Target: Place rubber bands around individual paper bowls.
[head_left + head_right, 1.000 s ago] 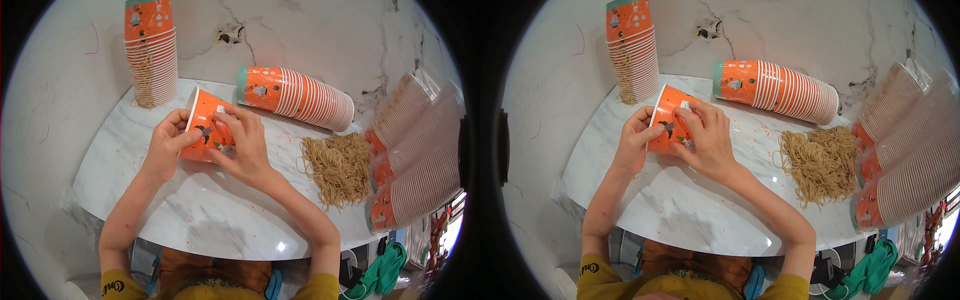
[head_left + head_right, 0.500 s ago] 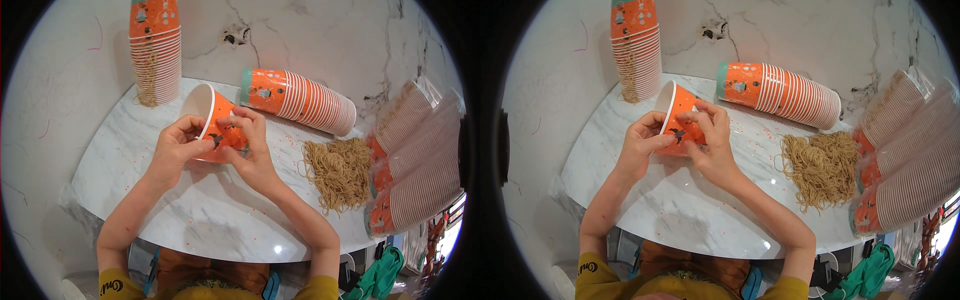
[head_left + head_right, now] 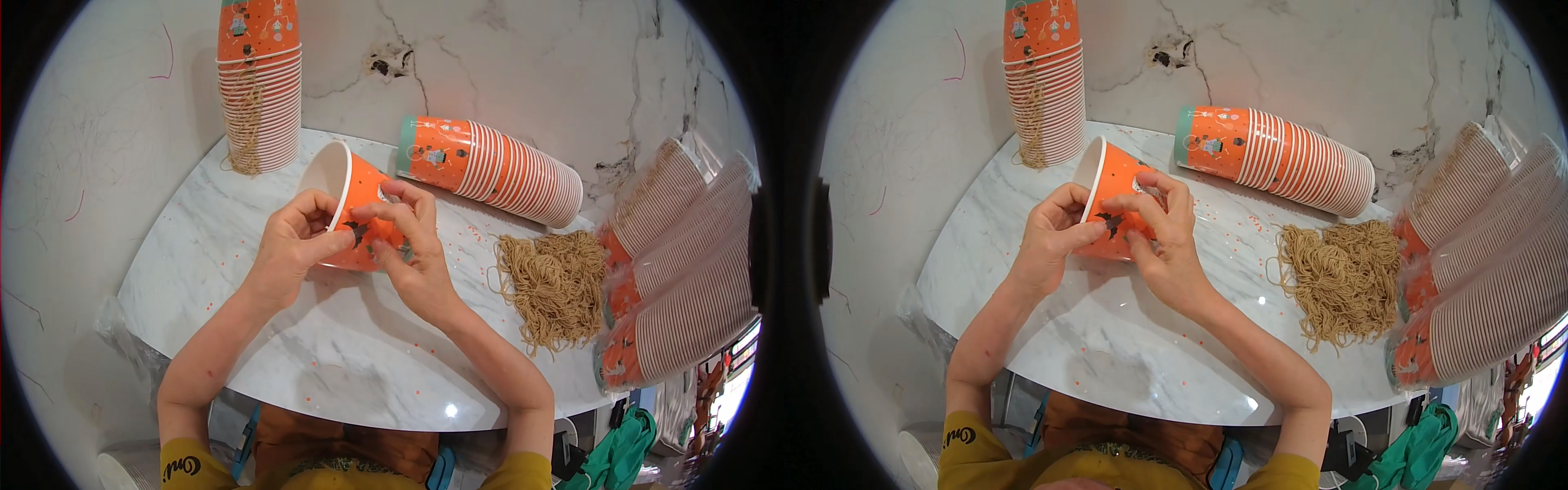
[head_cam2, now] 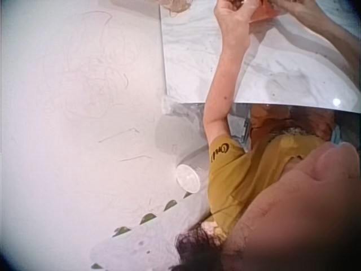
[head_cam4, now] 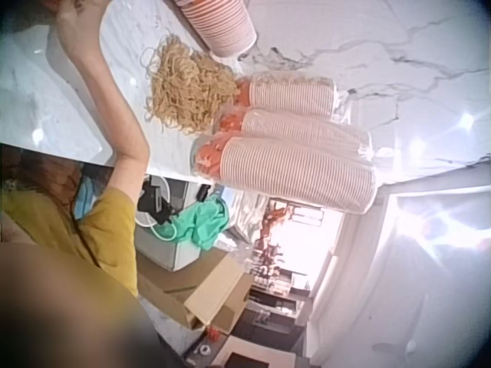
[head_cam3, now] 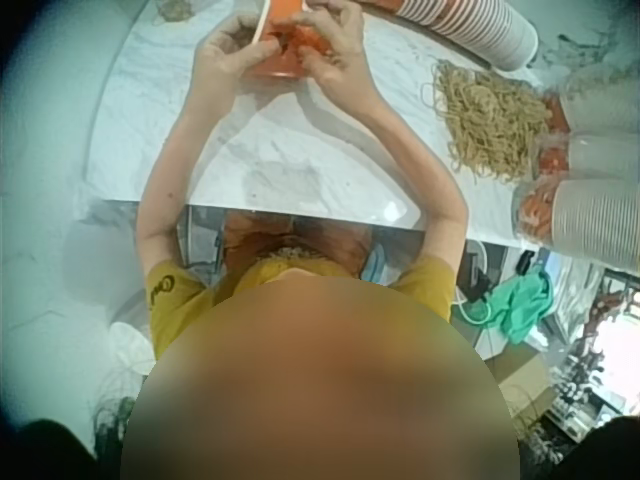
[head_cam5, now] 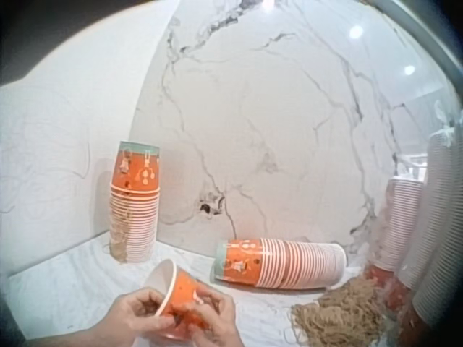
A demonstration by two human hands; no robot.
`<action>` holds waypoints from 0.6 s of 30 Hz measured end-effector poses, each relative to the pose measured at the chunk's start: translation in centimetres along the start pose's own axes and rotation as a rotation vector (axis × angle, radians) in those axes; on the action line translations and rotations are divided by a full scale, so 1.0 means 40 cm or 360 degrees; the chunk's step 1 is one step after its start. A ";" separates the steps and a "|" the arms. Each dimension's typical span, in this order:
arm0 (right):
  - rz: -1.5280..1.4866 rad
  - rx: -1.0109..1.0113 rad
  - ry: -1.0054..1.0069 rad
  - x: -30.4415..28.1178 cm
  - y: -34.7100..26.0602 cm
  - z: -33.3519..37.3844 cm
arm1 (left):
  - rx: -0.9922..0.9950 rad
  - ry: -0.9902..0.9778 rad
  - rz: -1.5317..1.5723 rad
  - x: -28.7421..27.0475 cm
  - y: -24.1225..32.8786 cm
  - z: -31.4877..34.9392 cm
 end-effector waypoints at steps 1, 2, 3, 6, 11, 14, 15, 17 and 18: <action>0.0000 -0.0001 0.0001 0.000 -0.004 -0.003 | 0.0011 0.0007 -0.0002 -0.001 0.000 -0.001; -0.0064 0.0022 0.0042 -0.004 -0.010 -0.007 | 0.0012 0.0006 -0.0003 0.001 0.001 -0.001; -0.0128 0.0046 0.0083 -0.008 -0.012 -0.010 | 0.0003 0.0012 0.0008 0.005 0.004 -0.001; -0.0146 0.0044 0.0066 -0.013 -0.010 -0.012 | -0.0006 0.0019 0.0030 0.012 0.006 0.001; -0.0175 0.0060 0.0015 -0.016 -0.010 -0.011 | -0.0007 -0.0014 0.0060 0.009 0.004 -0.001; -0.0218 0.0055 0.0007 -0.014 -0.013 -0.009 | -0.0038 -0.0003 0.0059 0.006 0.002 -0.001; -0.0251 0.0067 0.0010 -0.012 -0.014 -0.008 | -0.0038 0.0000 0.0059 0.005 0.002 -0.001; -0.0189 0.0027 0.0026 -0.010 -0.012 -0.005 | -0.0038 0.0001 0.0060 0.005 0.003 -0.001; -0.0127 -0.0013 0.0043 -0.009 -0.011 -0.003 | -0.0037 0.0008 0.0053 0.005 0.004 0.000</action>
Point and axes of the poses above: each hand's wrist, its own z-axis away from the middle knuckle, its own x-axis out of the palm, y = z × x, the point moved 5 cm from there along -z, towards the middle knuckle, and after that the axes turned 9 degrees about z, right-handed, at the moved point
